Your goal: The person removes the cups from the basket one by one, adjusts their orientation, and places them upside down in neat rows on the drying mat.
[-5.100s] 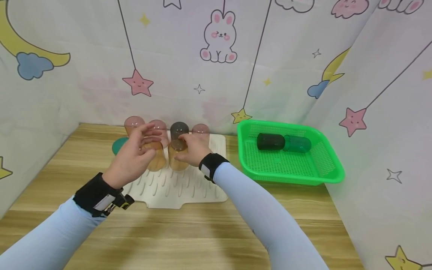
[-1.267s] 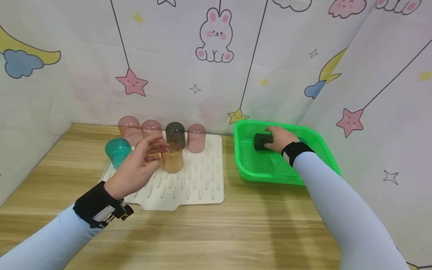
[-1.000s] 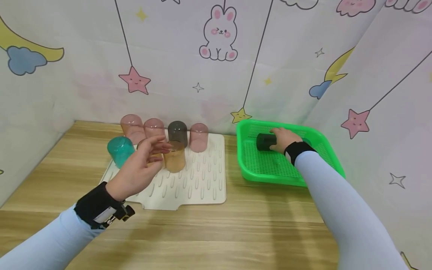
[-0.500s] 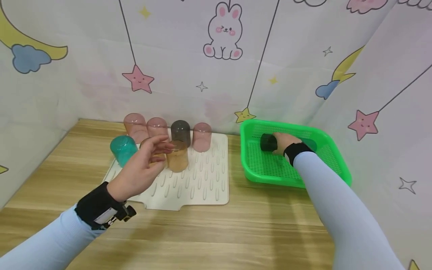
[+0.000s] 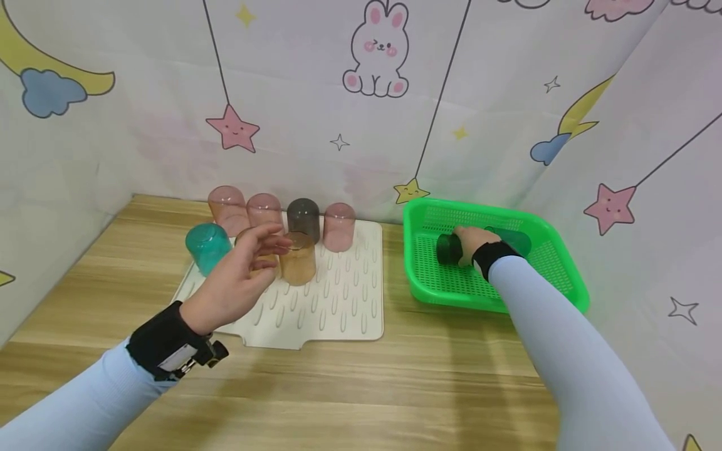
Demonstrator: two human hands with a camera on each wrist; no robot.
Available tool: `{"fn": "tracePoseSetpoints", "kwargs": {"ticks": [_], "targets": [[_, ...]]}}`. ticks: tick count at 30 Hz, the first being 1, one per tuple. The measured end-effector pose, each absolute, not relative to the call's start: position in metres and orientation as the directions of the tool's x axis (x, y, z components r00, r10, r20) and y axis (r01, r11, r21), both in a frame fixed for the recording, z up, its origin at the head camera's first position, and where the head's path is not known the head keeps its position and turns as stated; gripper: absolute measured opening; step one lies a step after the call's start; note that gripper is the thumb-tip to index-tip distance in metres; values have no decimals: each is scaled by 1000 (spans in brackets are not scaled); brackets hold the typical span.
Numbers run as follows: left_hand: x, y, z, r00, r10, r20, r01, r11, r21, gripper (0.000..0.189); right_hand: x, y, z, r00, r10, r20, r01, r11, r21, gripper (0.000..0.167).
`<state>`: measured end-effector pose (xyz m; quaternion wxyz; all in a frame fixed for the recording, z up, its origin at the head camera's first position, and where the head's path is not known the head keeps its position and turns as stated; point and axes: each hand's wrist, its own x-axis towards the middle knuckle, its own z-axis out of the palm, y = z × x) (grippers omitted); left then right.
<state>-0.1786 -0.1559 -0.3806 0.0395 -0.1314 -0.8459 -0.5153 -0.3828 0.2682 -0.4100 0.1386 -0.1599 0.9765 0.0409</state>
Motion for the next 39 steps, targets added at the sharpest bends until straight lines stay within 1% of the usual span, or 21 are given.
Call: {"fn": "tracePoseSetpoints", "kwargs": {"ticks": [9,16,23,27,32,39], "targets": [[-177,-151,-377,-960,193,202,268,437,859,60,-380,282,-416,-912,-323,-251,-344,938,43,78],[-176,-148,-377,-956,196,217,284,447,848,60,-370,278,-404,-915,-342,-214,-360,932,49,76],[-176,-146,-376,-955,200,217,287,450,846,61,-370,282,-396,-909,-386,-158,-399,915,61,75],[-177,-145,-376,-953,204,222,293,452,843,60,-364,281,-387,-905,-410,-114,-418,906,65,76],[-179,-141,-375,-953,219,211,291,456,841,60,-348,274,-367,-896,-438,-77,-441,897,26,76],[-180,-137,-375,-953,242,182,278,464,841,61,-326,257,-339,-889,-453,-75,-451,892,-34,75]]}}
